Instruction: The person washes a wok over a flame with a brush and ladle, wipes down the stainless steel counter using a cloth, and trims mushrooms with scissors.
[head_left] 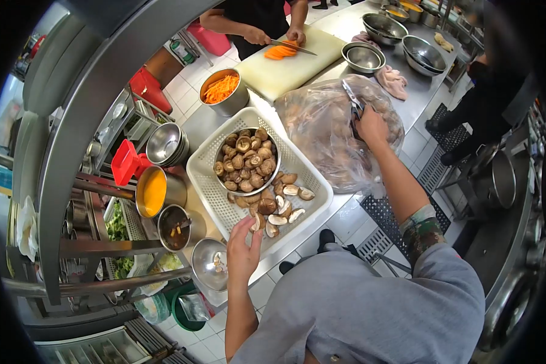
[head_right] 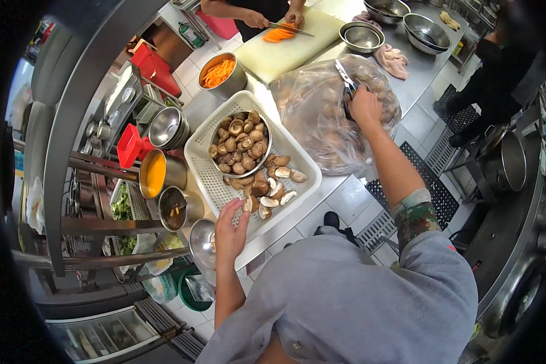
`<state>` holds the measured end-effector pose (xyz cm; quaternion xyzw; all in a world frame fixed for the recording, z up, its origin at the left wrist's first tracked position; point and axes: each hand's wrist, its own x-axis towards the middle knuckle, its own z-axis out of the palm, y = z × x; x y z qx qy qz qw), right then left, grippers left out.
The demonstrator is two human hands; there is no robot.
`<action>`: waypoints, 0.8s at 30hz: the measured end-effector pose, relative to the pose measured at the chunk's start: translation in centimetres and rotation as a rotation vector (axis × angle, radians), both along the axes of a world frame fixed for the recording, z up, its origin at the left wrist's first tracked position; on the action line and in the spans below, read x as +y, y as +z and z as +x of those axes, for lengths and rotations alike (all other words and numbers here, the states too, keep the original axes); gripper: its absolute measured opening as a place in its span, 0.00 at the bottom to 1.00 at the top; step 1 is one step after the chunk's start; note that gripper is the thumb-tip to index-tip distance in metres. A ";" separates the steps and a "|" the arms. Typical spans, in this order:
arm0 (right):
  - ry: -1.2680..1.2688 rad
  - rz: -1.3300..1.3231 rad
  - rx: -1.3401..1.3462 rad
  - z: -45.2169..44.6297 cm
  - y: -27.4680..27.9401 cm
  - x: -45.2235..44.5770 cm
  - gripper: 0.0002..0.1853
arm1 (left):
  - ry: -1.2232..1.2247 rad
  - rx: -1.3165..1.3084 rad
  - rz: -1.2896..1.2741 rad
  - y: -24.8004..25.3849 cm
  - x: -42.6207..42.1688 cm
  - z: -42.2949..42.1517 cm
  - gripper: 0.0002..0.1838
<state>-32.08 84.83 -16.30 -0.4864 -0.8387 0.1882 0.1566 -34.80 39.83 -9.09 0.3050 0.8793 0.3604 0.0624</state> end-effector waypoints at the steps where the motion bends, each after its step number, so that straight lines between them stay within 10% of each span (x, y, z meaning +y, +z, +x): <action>1: -0.042 -0.016 0.004 0.0 0.4 -0.2 0.19 | -0.006 -0.003 0.029 0.0 -0.3 0.0 0.17; 8: -0.038 0.012 0.347 3.8 3.7 0.4 0.18 | 0.063 -0.138 0.155 -0.4 -4.1 0.1 0.17; 17: 0.967 -0.142 0.346 5.9 13.9 -26.5 0.18 | 0.123 -1.320 1.012 2.7 -3.9 1.5 0.27; 24: 1.069 -0.530 0.232 5.8 12.3 -37.8 0.21 | 0.185 -1.243 1.175 -0.8 -13.0 0.1 0.27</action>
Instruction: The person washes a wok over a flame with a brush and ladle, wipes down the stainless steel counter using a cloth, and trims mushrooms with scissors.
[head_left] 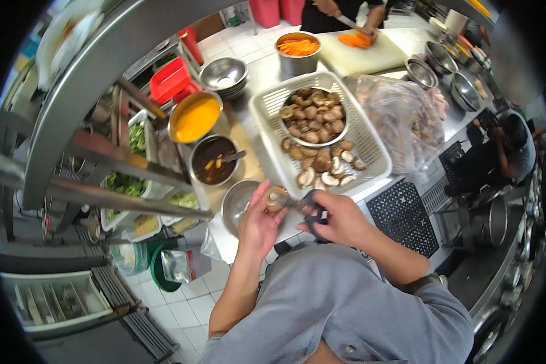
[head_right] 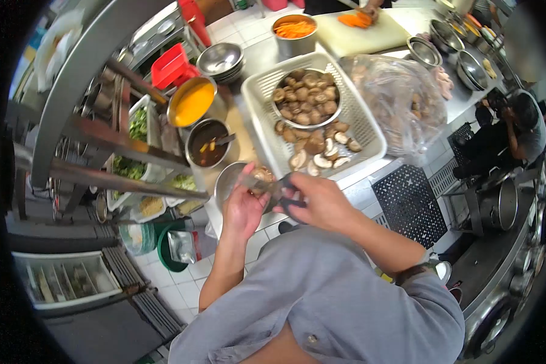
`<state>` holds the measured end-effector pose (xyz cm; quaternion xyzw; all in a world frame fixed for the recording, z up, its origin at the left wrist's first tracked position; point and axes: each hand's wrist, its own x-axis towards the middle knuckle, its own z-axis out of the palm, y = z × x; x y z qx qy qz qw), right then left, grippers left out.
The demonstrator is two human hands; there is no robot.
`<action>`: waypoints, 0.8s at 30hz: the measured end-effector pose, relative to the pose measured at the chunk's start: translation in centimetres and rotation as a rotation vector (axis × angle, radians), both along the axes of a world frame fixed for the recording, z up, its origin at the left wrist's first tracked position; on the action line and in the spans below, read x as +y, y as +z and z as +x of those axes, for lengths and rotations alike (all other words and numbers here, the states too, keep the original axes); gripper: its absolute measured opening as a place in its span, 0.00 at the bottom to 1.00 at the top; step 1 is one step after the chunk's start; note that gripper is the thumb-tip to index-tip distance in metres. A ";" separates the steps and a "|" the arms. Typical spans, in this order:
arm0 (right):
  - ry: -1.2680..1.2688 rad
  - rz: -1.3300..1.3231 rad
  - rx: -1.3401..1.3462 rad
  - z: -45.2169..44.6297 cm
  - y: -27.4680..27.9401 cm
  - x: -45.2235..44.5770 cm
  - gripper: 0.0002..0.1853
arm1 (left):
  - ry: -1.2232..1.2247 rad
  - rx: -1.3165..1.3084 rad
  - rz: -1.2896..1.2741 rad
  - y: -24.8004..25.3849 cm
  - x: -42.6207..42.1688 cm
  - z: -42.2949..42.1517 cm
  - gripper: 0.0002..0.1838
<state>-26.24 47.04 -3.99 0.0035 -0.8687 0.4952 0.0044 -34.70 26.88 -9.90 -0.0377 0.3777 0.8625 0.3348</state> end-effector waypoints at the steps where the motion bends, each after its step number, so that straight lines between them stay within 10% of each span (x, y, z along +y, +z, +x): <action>1: -0.029 0.060 -0.019 0.1 0.5 -0.6 0.24 | 0.041 -0.005 -0.007 0.7 -1.1 -0.1 0.28; 24: 0.095 0.586 -0.202 -0.3 -4.8 -10.0 0.33 | 0.048 0.262 -0.416 -3.1 -10.1 1.0 0.26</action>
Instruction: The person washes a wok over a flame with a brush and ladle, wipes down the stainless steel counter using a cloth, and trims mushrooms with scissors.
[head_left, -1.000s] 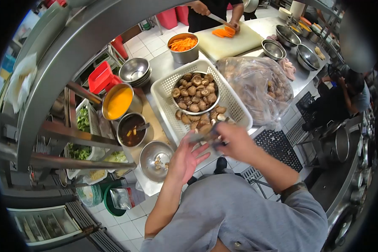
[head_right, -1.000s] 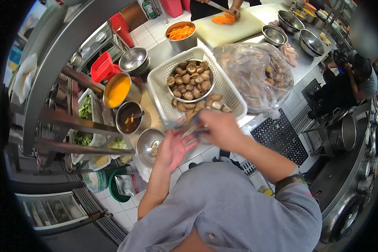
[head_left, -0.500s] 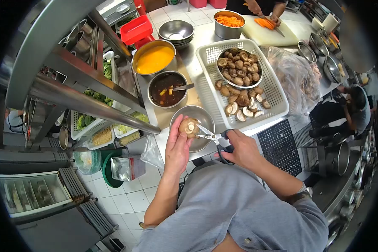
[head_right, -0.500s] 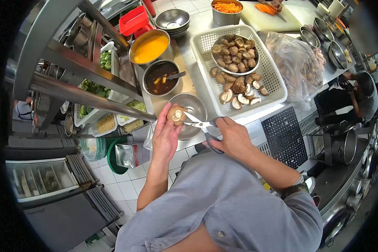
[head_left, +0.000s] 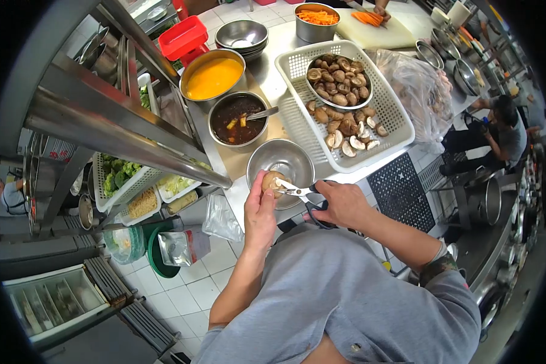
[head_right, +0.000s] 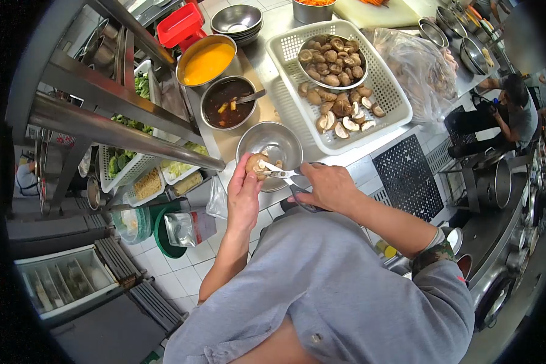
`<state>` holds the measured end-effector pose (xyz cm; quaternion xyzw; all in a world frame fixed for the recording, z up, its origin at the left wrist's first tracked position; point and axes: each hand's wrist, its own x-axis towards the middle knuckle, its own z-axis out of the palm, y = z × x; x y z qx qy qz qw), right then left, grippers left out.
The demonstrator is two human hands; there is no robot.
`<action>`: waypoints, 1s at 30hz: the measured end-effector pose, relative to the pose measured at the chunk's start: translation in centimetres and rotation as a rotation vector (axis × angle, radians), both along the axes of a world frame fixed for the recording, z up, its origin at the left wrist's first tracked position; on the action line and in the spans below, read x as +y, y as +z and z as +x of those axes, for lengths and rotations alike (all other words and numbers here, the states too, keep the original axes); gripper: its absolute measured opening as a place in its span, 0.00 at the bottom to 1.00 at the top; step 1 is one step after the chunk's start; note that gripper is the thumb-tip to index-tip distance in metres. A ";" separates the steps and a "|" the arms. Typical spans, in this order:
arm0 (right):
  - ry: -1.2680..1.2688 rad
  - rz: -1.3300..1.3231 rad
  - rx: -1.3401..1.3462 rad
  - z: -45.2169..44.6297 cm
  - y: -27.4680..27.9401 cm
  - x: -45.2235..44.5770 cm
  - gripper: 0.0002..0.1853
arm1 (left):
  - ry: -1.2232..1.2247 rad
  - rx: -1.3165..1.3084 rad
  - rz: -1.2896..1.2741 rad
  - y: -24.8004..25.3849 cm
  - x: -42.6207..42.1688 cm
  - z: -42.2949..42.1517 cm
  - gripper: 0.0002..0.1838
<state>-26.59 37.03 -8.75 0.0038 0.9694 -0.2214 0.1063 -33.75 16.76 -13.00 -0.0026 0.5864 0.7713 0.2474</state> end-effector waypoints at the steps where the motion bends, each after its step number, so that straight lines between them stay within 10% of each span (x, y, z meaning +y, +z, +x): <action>1: 0.003 -0.001 -0.010 0.0 -0.4 -0.1 0.33 | -0.001 -0.013 -0.001 -0.1 -0.1 -0.1 0.26; 12: -0.078 -0.303 0.013 2.2 -6.8 -0.6 0.21 | -0.074 -0.129 -0.049 -2.1 -0.7 -1.2 0.25; 15: -0.342 -0.834 -0.662 0.8 -3.8 0.0 0.18 | 0.003 -0.154 -0.021 -2.7 -1.0 -1.4 0.25; 18: -0.331 -1.119 -0.730 0.8 -3.7 1.6 0.21 | 0.081 -0.152 0.115 -2.2 -1.6 -2.2 0.23; 30: -0.098 -0.790 -0.627 -0.2 -1.8 2.2 0.36 | 0.233 -0.012 0.039 1.0 -0.4 -1.5 0.20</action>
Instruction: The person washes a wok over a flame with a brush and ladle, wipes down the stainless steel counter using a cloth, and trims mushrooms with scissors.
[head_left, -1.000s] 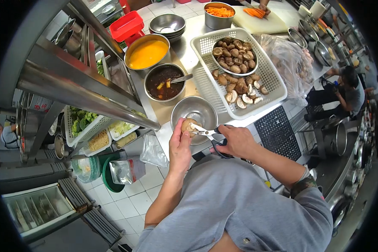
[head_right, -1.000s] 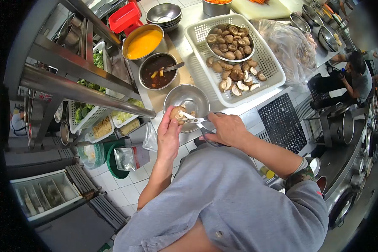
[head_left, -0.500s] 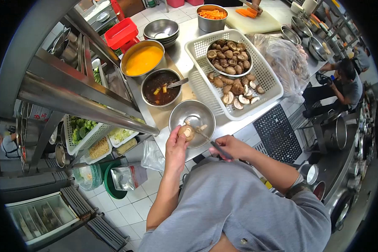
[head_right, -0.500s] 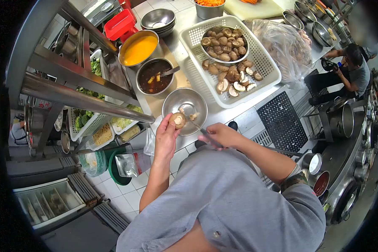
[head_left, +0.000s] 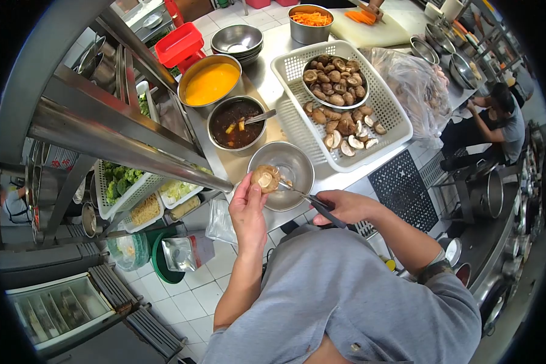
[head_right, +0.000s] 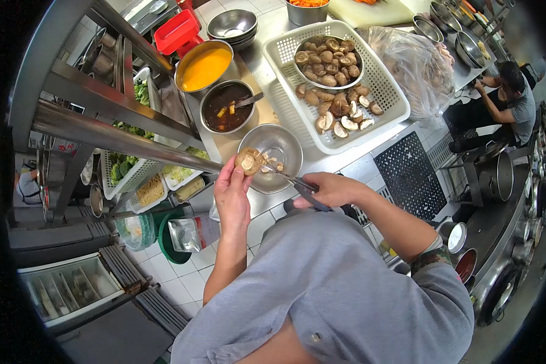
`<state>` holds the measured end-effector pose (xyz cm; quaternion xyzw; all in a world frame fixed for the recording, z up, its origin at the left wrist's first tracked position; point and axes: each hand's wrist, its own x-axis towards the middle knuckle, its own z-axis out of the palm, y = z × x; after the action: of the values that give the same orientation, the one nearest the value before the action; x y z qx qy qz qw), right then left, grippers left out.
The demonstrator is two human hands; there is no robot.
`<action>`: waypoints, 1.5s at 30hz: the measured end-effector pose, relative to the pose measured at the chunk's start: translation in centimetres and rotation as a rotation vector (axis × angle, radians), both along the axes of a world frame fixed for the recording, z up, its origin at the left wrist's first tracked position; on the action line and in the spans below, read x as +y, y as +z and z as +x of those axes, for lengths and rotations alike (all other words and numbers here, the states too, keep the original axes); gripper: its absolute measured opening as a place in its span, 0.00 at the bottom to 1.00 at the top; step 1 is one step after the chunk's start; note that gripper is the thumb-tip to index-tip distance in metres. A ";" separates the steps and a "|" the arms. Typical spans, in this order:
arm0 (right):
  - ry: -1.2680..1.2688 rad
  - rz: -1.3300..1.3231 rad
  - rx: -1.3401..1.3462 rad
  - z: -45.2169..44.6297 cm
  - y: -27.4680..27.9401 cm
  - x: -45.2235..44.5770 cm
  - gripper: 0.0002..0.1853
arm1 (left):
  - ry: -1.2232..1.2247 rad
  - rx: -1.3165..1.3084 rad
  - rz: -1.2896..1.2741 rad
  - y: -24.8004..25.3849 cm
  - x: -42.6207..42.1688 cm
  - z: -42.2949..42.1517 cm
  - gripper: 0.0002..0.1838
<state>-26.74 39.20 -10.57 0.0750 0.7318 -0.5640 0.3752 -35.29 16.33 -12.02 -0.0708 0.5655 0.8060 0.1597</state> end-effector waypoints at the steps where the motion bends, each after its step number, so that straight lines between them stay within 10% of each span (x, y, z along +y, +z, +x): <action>1: 0.009 0.002 -0.016 0.0 0.3 0.1 0.36 | 0.007 0.026 -0.042 -0.2 0.0 0.0 0.20; 16: 0.005 0.039 0.116 -0.2 1.2 2.5 0.40 | -0.174 0.172 -0.336 1.9 3.0 0.2 0.18; 40: -0.211 -0.029 0.154 4.4 0.8 16.9 0.18 | -0.337 0.187 -0.327 5.3 14.8 -1.2 0.18; 45: -0.720 -0.218 0.551 1.3 1.9 16.2 0.18 | -0.480 0.241 -0.370 4.7 18.9 -0.1 0.18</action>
<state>-25.47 55.38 -8.65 0.1317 0.6682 -0.7307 -0.0473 -35.38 35.25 -7.34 0.1327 0.7179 0.6313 0.2618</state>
